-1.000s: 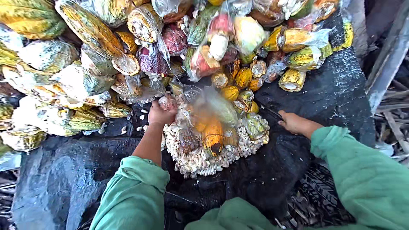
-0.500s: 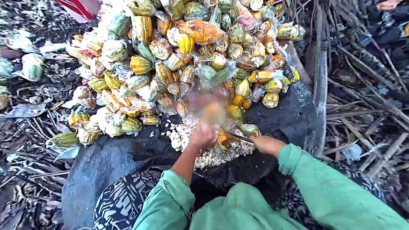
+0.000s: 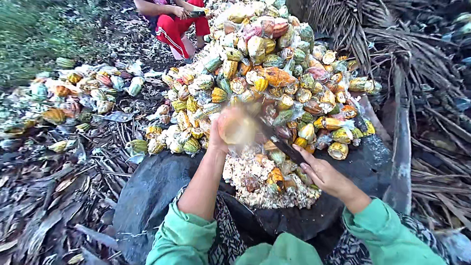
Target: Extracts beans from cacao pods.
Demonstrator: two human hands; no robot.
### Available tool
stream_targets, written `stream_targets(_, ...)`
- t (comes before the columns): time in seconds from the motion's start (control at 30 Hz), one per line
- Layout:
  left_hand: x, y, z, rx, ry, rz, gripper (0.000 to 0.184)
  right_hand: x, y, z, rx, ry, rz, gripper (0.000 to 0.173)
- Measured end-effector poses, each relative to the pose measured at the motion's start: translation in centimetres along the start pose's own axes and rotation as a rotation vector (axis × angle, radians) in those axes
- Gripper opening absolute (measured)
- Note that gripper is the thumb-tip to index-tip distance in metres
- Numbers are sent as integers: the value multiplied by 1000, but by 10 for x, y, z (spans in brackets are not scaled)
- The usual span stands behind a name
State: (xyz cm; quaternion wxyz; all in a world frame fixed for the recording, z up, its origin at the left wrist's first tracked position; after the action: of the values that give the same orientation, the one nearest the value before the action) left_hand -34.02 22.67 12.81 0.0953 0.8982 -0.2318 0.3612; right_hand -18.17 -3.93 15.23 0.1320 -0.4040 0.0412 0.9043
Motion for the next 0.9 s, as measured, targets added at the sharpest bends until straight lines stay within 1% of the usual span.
stream_targets(0.03, -7, -7, 6, -30, 89, -41, 42, 5, -3, 4, -20, 8, 12, 52)
stream_targets(0.07, -14, -11, 10, -55, 121, -71, 41, 11, -5, 5, -32, 15, 25, 51)
stream_targets(0.13, -28, -20, 14, -92, 111, -130, 40, 24, -13, 3, -38, 56, 70, 51)
stream_targets(0.2, -35, -34, 16, -128, 96, -207, 43, 34, -22, 0, 12, 132, 136, 53)
stream_targets(0.23, -38, -38, 18, -127, 63, -218, 45, 38, -27, -2, 47, 153, 154, 55)
stream_targets(0.27, -37, -40, 20, -100, -3, -208, 46, 41, -32, -4, 85, 160, 162, 55)
stream_targets(0.33, -32, -37, 23, -45, -235, -180, 43, 48, -44, -7, 184, 177, 194, 56)
stream_targets(0.43, -14, -25, 40, -43, -552, -68, 41, 58, -57, -11, 323, 195, 317, 58)
stream_targets(0.47, -12, -24, 48, -72, -588, -49, 44, 61, -60, -12, 353, 182, 360, 59)
stream_targets(0.53, -18, -24, 59, -153, -566, -55, 41, 66, -64, -18, 376, 96, 463, 60)
stream_targets(0.63, -29, -24, 62, -264, -445, -101, 45, 58, -66, -27, 305, -16, 587, 61)
stream_targets(0.7, -30, -23, 55, -288, -301, -87, 44, 46, -61, -31, 203, -87, 621, 60)
stream_targets(0.77, -25, -22, 44, -279, -102, -95, 43, 31, -53, -29, 48, -135, 566, 57)
stream_targets(0.83, -26, -27, 32, -199, 43, -129, 45, 21, -44, -28, -83, -160, 493, 55)
stream_targets(0.9, -40, -33, 29, -176, 77, -157, 50, 17, -37, -33, -118, -211, 483, 53)
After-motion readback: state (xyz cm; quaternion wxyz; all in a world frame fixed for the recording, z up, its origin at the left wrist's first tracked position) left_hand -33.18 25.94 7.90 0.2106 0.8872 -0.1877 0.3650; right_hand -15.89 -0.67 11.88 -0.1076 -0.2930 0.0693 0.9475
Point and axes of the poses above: each hand's wrist, its own y-axis away from the middle knuckle, its own x-axis out of the palm, z = x × y, the point moved 6 cm from there along -y, towards the middle knuckle, and after that the axes turned 11 degrees about x, right-handed, at the moved point
